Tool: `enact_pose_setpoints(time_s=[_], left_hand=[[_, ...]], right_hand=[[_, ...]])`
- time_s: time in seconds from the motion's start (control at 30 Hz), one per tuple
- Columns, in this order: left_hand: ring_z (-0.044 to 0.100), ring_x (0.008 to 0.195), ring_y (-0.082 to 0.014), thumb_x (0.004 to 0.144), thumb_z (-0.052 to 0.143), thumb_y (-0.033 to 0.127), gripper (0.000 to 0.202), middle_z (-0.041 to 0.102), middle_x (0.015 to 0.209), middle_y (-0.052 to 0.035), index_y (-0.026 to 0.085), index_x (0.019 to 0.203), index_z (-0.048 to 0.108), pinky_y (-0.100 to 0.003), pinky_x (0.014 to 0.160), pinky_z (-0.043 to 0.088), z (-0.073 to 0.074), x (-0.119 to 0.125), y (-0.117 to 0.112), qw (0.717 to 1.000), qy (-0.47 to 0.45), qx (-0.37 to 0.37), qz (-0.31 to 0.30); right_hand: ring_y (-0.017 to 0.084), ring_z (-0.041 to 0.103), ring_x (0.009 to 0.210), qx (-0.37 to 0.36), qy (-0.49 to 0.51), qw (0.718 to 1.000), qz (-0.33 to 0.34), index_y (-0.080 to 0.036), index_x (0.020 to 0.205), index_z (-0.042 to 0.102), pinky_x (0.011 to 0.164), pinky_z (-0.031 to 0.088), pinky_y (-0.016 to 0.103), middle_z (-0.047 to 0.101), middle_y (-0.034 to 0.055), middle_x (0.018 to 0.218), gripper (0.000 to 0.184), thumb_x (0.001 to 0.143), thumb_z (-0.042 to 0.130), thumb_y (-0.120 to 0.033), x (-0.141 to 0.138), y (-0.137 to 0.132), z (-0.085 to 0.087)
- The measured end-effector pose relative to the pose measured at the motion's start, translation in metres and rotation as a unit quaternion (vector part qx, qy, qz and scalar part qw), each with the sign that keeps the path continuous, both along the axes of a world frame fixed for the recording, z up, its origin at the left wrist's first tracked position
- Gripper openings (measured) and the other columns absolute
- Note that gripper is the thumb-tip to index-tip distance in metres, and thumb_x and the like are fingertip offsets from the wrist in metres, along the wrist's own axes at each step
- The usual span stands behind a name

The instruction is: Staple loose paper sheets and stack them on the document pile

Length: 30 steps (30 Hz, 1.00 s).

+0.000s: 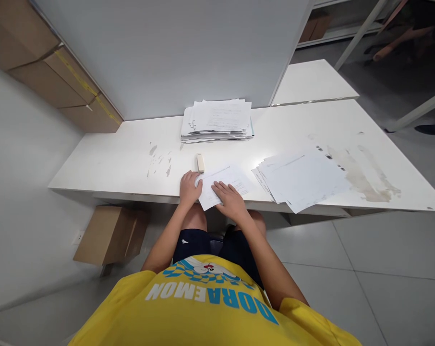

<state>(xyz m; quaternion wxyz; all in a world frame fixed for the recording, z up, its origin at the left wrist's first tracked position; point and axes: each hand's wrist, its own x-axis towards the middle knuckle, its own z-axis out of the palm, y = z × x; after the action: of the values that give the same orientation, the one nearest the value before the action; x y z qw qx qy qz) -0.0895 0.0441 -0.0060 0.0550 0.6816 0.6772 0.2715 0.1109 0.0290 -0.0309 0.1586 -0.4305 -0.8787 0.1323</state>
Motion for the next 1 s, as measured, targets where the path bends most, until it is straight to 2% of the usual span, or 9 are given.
enact_pose_setpoints(time_s=[0.17,0.33,0.63,0.77,0.9,1.0], left_hand=[[0.055,0.128,-0.0271,0.091,0.056,0.023,0.028,0.069,0.124,-0.0081,0.021,0.117,0.066,-0.047,0.115,0.041,0.001,-0.002,0.001,1.0,-0.006,-0.007,-0.003],[0.057,0.124,-0.0259,0.091,0.056,0.021,0.029,0.069,0.123,-0.0067,0.022,0.118,0.065,-0.046,0.111,0.045,-0.002,-0.003,0.002,1.0,-0.003,0.018,-0.017],[0.055,0.129,-0.0275,0.09,0.057,0.02,0.031,0.065,0.134,-0.0091,0.019,0.12,0.066,-0.047,0.115,0.043,-0.011,-0.003,0.004,0.999,0.02,0.035,-0.005],[0.055,0.13,-0.0274,0.091,0.056,0.021,0.032,0.065,0.134,-0.0093,0.019,0.121,0.066,-0.047,0.116,0.042,-0.01,-0.002,0.004,0.999,0.025,0.034,-0.003],[0.054,0.132,-0.0271,0.091,0.055,0.021,0.032,0.064,0.136,-0.0084,0.019,0.121,0.066,-0.047,0.116,0.042,-0.009,-0.003,0.004,0.999,0.027,0.029,-0.005],[0.052,0.133,-0.0275,0.092,0.054,0.021,0.032,0.064,0.137,-0.0089,0.019,0.122,0.066,-0.046,0.116,0.042,-0.009,-0.003,0.005,0.999,0.029,0.026,-0.004]], right_hand=[[0.028,0.033,0.149,0.007,-0.011,1.0,0.002,-0.015,0.153,0.04,0.122,0.028,0.049,0.035,0.0078,0.16,0.075,0.079,0.051,-0.02,-0.003,-0.001,0.001],[0.027,0.032,0.149,0.009,-0.026,1.0,-0.005,-0.014,0.154,0.038,0.122,0.029,0.049,0.034,0.0077,0.161,0.076,0.079,0.05,-0.019,-0.004,-0.001,0.004],[0.027,0.033,0.149,-0.015,-0.034,0.999,-0.03,-0.014,0.153,0.04,0.122,0.029,0.048,0.034,0.0073,0.16,0.073,0.081,0.05,-0.02,-0.009,0.002,0.01],[0.029,0.03,0.15,-0.02,-0.037,0.999,-0.033,-0.014,0.155,0.036,0.122,0.028,0.051,0.032,0.0093,0.161,0.071,0.087,0.052,-0.031,-0.01,0.005,0.01],[0.031,0.023,0.152,-0.028,-0.059,0.998,-0.021,-0.013,0.158,0.028,0.123,0.024,0.052,0.024,0.0131,0.164,0.083,0.088,0.056,-0.048,-0.016,0.015,0.011],[0.032,0.018,0.154,-0.034,-0.083,0.996,-0.019,-0.011,0.159,0.023,0.123,0.021,0.052,0.018,0.0147,0.166,0.092,0.086,0.058,-0.054,-0.021,0.024,0.011]])
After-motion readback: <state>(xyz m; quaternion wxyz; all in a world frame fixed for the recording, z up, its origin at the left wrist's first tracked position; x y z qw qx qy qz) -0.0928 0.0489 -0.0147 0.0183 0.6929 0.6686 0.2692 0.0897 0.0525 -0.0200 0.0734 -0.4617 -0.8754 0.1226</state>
